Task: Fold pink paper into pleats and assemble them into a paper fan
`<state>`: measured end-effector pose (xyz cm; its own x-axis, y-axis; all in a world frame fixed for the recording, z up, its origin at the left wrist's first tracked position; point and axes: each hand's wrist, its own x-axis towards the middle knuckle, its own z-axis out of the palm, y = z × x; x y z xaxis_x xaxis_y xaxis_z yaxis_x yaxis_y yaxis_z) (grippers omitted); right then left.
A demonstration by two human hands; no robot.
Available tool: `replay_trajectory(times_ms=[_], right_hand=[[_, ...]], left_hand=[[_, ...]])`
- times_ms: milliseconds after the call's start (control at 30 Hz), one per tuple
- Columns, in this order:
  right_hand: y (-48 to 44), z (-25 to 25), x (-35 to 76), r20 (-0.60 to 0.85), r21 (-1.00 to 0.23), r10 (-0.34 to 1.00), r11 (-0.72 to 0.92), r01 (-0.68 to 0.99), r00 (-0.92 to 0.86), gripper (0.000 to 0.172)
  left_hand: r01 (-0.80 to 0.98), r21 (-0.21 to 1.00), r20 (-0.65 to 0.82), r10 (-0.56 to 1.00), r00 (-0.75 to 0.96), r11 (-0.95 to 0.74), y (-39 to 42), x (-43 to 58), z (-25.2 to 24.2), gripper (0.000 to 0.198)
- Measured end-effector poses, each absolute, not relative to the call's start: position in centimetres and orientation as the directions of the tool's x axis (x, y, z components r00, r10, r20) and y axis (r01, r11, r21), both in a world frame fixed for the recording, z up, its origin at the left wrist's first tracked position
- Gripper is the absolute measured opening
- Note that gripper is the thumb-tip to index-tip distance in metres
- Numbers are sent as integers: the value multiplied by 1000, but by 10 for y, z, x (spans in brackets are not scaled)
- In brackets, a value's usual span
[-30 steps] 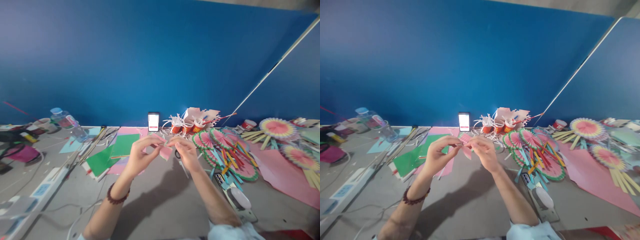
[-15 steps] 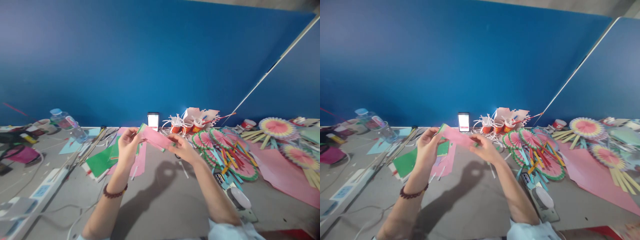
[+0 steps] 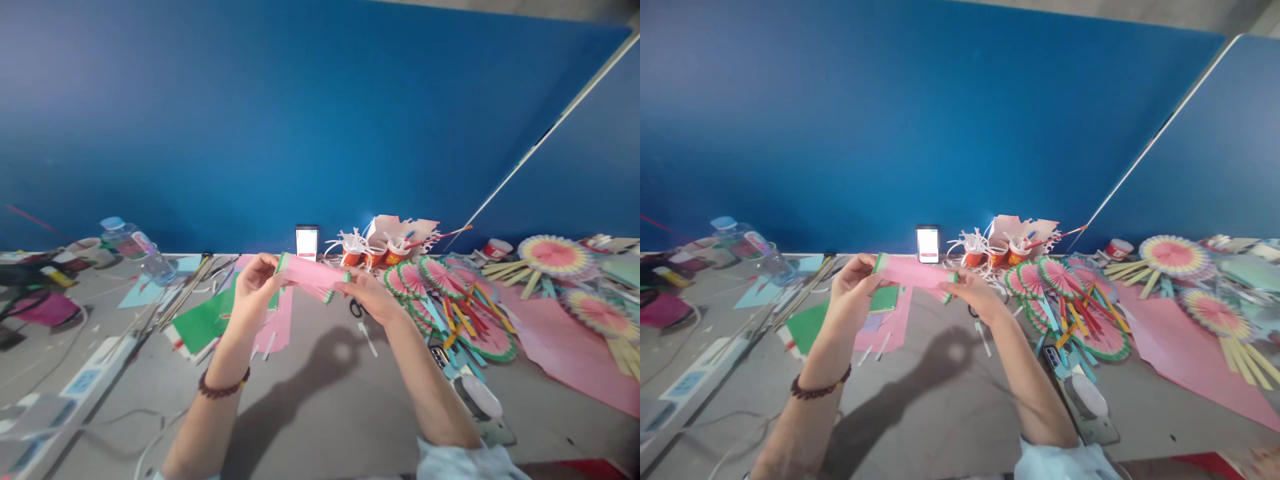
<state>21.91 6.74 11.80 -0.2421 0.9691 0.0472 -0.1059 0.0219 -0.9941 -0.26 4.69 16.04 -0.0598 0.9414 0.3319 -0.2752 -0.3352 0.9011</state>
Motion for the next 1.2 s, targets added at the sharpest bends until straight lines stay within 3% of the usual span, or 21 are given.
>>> replay_trajectory(times_ms=[200, 400, 767, 933, 1200], right_hand=[[60, 129, 222, 23, -997, 963, 2, -80, -268, 25], [56, 138, 224, 109, -992, 951, 85, -94, -289, 25], [61, 131, 247, 120, -981, 936, 61, -182, -332, 29], [62, 126, 265, 129, -988, 893, 76, -136, -431, 24], [58, 136, 269, 173, -979, 898, 112, -171, -404, 31]], left_hand=[[-61, 940, 337, 941, 27, -335, 42, -8, 166, 18], [120, 975, 156, 961, 226, -187, 43, -13, 164, 28], [-22, 983, 180, 939, 294, -181, 44, -14, 167, 19], [-24, 990, 139, 893, 427, -142, 43, -18, 167, 20], [-25, 989, 136, 817, 560, -147, 42, -22, 165, 20]])
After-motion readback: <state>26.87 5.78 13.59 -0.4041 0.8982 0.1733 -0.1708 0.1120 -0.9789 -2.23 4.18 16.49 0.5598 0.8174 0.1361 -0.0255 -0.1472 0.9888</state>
